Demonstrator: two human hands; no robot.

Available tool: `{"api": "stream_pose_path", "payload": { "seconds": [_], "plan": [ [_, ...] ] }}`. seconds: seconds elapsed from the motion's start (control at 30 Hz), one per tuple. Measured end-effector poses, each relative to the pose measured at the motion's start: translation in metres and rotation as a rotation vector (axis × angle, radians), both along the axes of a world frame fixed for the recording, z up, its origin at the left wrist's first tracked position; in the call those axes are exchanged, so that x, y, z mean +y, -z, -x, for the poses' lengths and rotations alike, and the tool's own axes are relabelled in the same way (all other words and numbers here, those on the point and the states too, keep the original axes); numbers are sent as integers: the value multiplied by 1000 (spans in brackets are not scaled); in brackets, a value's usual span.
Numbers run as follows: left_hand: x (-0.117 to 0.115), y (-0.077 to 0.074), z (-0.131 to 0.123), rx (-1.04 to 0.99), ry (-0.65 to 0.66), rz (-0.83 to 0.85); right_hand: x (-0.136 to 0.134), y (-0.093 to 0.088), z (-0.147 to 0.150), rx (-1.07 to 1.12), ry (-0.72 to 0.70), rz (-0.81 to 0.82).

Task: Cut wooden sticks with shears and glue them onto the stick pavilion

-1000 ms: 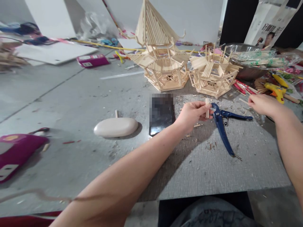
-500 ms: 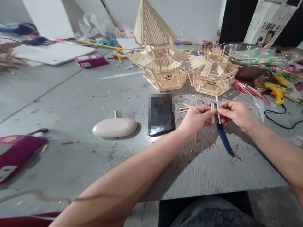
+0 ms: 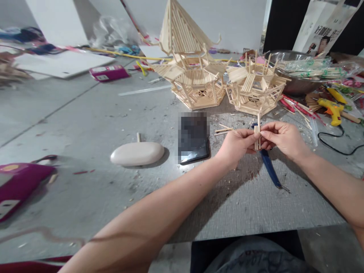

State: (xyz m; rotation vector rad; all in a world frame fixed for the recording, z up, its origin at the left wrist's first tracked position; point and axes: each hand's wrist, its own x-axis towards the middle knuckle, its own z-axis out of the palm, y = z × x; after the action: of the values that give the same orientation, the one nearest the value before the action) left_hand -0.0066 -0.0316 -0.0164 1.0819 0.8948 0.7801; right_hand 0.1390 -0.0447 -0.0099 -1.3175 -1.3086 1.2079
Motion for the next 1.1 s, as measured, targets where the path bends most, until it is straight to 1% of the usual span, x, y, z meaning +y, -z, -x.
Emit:
{"api": "stream_pose_path", "payload": {
  "seconds": [0.13, 0.3, 0.37, 0.47, 0.6, 0.7, 0.77, 0.9, 1.1],
  "plan": [
    [1, 0, 1, -2, 24, 9, -1, 0, 0, -83, -16, -31],
    [1, -3, 1, -28, 15, 24, -2, 2, -3, -211, -52, -109],
    [1, -3, 1, -44, 11, 33, -2, 2, -5, -312, -69, -179],
    [2, -2, 1, -71, -14, 45, -4, 1, -9, -475, -114, -339],
    [4, -1, 2, -109, -36, 84, -5, 1, -11, -689, -256, -536],
    [4, -2, 2, -131, -18, 95, -5, 3, -11, -802, -315, -618],
    [3, -3, 2, -129, -15, 101, -5, 4, -10, -819, -310, -634],
    [3, -5, 2, -137, -20, 107, -6, 4, -9, -773, -300, -641],
    [3, -5, 2, -143, -22, 108, -8, 3, -8, -722, -269, -561]
  ]
}}
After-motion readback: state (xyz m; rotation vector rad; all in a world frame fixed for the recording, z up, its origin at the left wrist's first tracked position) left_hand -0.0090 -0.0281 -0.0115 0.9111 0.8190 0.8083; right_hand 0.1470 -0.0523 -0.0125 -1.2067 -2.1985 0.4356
